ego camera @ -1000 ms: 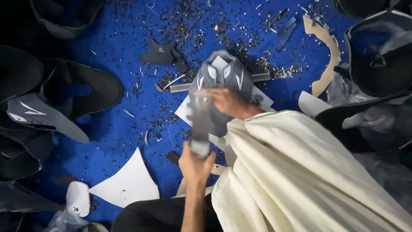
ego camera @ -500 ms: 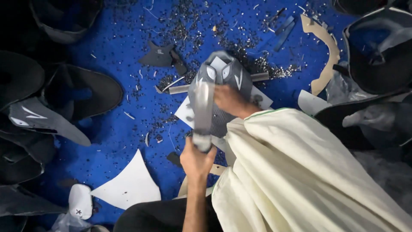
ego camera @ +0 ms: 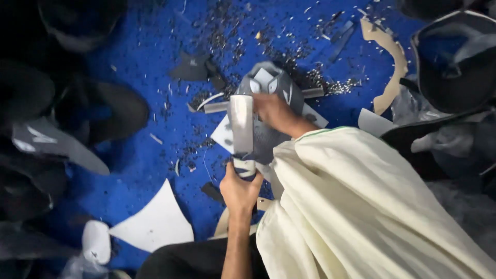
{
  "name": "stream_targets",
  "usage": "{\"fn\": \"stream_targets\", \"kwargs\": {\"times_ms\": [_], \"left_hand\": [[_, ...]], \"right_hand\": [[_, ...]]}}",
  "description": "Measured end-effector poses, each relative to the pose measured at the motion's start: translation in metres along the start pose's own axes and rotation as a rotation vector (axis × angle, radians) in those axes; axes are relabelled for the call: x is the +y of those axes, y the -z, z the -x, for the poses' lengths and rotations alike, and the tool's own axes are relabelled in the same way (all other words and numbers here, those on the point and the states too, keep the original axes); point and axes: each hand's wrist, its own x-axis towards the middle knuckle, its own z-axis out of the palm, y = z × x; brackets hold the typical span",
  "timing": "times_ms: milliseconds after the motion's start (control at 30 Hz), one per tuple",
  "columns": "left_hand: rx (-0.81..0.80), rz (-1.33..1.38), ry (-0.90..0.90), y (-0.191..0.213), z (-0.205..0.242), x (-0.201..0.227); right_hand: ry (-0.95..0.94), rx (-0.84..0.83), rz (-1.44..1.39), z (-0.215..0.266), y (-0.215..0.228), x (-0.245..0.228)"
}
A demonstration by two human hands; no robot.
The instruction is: Using a metal punch and a hammer-tool to create holes or attach components to shoe uppers on a floor-based workshop block.
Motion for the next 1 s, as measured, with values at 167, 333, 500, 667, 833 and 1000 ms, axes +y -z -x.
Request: {"fn": "stream_targets", "kwargs": {"times_ms": [167, 333, 500, 667, 833, 1000], "left_hand": [[0.119, 0.453, -0.08, 0.075, 0.022, 0.053], [0.289, 0.738, -0.447, 0.073, 0.012, 0.04], [0.143, 0.286, -0.233, -0.007, -0.008, -0.003], [0.134, 0.336, -0.107, 0.06, 0.007, 0.047], [0.198, 0.615, -0.255, 0.143, 0.021, 0.08], [0.016, 0.323, -0.112, 0.051, -0.025, 0.038]], "right_hand": [[-0.413, 0.11, -0.618, -0.028, 0.006, 0.021], [-0.391, 0.085, -0.636, -0.029, 0.009, 0.001], [0.052, 0.048, 0.08, -0.014, 0.01, -0.01], [-0.391, 0.182, -0.617, -0.044, 0.014, 0.038], [-0.524, 0.145, -0.683, -0.054, 0.019, 0.03], [-0.027, 0.217, -0.12, -0.028, 0.011, -0.001]]}}
